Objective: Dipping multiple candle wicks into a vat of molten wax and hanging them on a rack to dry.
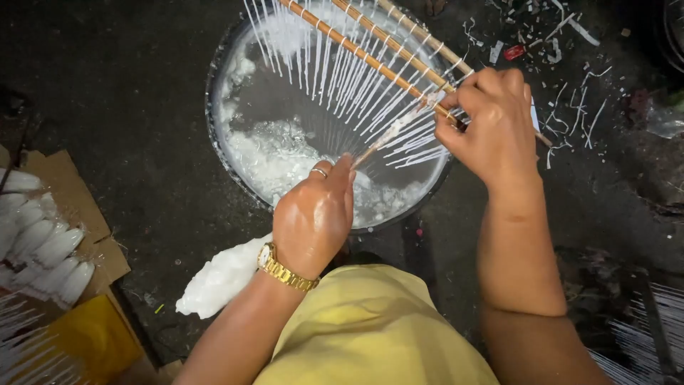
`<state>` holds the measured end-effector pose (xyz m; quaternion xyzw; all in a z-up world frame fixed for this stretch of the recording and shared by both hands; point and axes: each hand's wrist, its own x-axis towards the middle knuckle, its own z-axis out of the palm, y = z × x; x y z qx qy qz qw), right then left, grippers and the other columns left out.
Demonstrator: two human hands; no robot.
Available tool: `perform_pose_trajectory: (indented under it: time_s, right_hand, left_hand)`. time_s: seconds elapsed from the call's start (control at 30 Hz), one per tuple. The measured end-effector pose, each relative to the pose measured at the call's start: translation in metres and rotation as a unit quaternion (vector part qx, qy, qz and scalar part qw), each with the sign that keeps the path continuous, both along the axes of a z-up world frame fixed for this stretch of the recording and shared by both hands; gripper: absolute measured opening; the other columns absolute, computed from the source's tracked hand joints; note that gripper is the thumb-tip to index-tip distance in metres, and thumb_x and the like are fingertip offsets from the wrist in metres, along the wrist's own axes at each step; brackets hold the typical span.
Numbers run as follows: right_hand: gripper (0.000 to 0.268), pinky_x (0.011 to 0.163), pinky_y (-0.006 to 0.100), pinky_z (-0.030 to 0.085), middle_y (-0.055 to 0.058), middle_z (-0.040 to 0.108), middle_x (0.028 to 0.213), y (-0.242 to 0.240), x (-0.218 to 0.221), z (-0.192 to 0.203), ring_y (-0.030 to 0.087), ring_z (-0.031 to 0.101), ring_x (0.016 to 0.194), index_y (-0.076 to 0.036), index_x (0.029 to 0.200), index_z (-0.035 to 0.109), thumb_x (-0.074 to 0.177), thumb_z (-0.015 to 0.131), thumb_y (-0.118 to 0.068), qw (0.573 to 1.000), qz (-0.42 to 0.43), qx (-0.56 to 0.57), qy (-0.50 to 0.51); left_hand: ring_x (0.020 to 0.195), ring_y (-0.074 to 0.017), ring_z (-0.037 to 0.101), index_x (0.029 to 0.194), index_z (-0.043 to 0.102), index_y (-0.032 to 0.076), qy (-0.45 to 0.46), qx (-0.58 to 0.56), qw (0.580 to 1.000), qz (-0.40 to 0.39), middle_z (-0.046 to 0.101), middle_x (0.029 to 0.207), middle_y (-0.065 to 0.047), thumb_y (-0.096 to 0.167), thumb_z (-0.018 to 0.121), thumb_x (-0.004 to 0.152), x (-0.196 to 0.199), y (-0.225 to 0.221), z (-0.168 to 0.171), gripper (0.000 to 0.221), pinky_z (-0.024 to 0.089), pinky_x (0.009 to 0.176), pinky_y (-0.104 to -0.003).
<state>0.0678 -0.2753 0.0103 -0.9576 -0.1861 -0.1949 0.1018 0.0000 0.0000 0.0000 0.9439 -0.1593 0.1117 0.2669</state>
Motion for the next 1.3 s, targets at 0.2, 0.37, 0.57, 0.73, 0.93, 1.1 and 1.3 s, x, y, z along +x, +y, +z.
perform_pose_trajectory:
  time_s: [0.2,0.37,0.57,0.73,0.93,1.1,1.3]
  right_hand:
    - [0.015,0.088,0.049,0.041,0.005,0.057,0.106,-0.003,-0.003,-0.001,0.036,0.048,0.109,-0.007,0.104,0.077,0.091,0.081,-0.014,1.000,0.000,-0.001,0.004]
    - [0.011,0.088,0.051,0.041,0.007,0.058,0.107,-0.005,-0.003,0.000,0.036,0.048,0.106,-0.007,0.104,0.078,0.094,0.080,-0.013,1.000,0.010,0.009,-0.001]
    - [0.015,0.090,0.053,0.041,0.007,0.057,0.109,-0.008,-0.004,-0.001,0.037,0.047,0.108,-0.007,0.108,0.078,0.094,0.082,-0.012,0.999,0.022,0.026,0.008]
    - [0.012,0.084,0.048,0.037,0.004,0.059,0.107,0.001,-0.005,-0.002,0.035,0.049,0.106,-0.010,0.102,0.076,0.092,0.080,-0.015,0.999,0.024,0.032,-0.002]
    - [0.007,0.089,0.049,0.038,0.005,0.058,0.107,0.007,0.004,-0.041,0.035,0.049,0.109,-0.011,0.101,0.073,0.095,0.077,-0.011,0.997,0.048,0.057,0.013]
    - [0.019,0.086,0.046,0.044,0.002,0.064,0.096,-0.001,0.022,-0.131,0.032,0.059,0.100,-0.020,0.088,0.072,0.082,0.088,-0.028,0.995,0.046,0.083,-0.006]
    - [0.017,0.080,0.046,0.047,0.002,0.063,0.094,0.000,0.027,-0.216,0.031,0.060,0.093,-0.021,0.087,0.072,0.079,0.086,-0.025,0.994,0.047,0.100,0.004]
  left_hand:
    - [0.049,-0.0334,0.064,0.131,0.066,0.008,0.002,0.016,1.000,-0.008,0.071,0.100,-0.015,0.019,0.060,0.099,-0.003,0.001,0.005,0.035,0.047,0.033,-0.043]
    - [0.050,-0.0328,0.064,0.127,0.068,0.008,-0.026,0.018,0.999,0.007,0.070,0.099,-0.014,0.022,0.059,0.103,-0.003,-0.003,0.004,0.030,0.045,0.033,-0.042]
    - [0.047,-0.0336,0.061,0.130,0.065,0.007,0.013,-0.019,1.000,0.004,0.069,0.096,-0.017,0.019,0.061,0.102,-0.008,0.002,0.015,0.031,0.045,0.033,-0.043]
    - [0.043,-0.0135,0.052,0.138,0.065,0.007,-0.063,0.036,0.997,0.010,0.070,0.082,-0.011,0.021,0.059,0.108,-0.016,0.032,0.025,0.033,0.041,0.036,-0.029]
    - [0.098,-0.0315,0.073,0.129,0.067,-0.007,-0.057,-0.154,0.985,0.054,0.074,0.116,-0.023,0.000,0.052,0.107,-0.022,0.080,0.039,0.027,0.059,0.084,-0.040]
    - [0.086,-0.0449,0.071,0.123,0.073,-0.007,-0.031,-0.134,0.981,0.138,0.074,0.097,-0.024,-0.001,0.058,0.106,-0.037,0.114,0.022,0.024,0.055,0.075,-0.046]
    - [0.088,-0.0459,0.071,0.124,0.075,-0.005,-0.004,-0.119,0.969,0.215,0.074,0.097,-0.022,-0.001,0.062,0.105,-0.061,0.130,-0.005,0.024,0.055,0.077,-0.049]
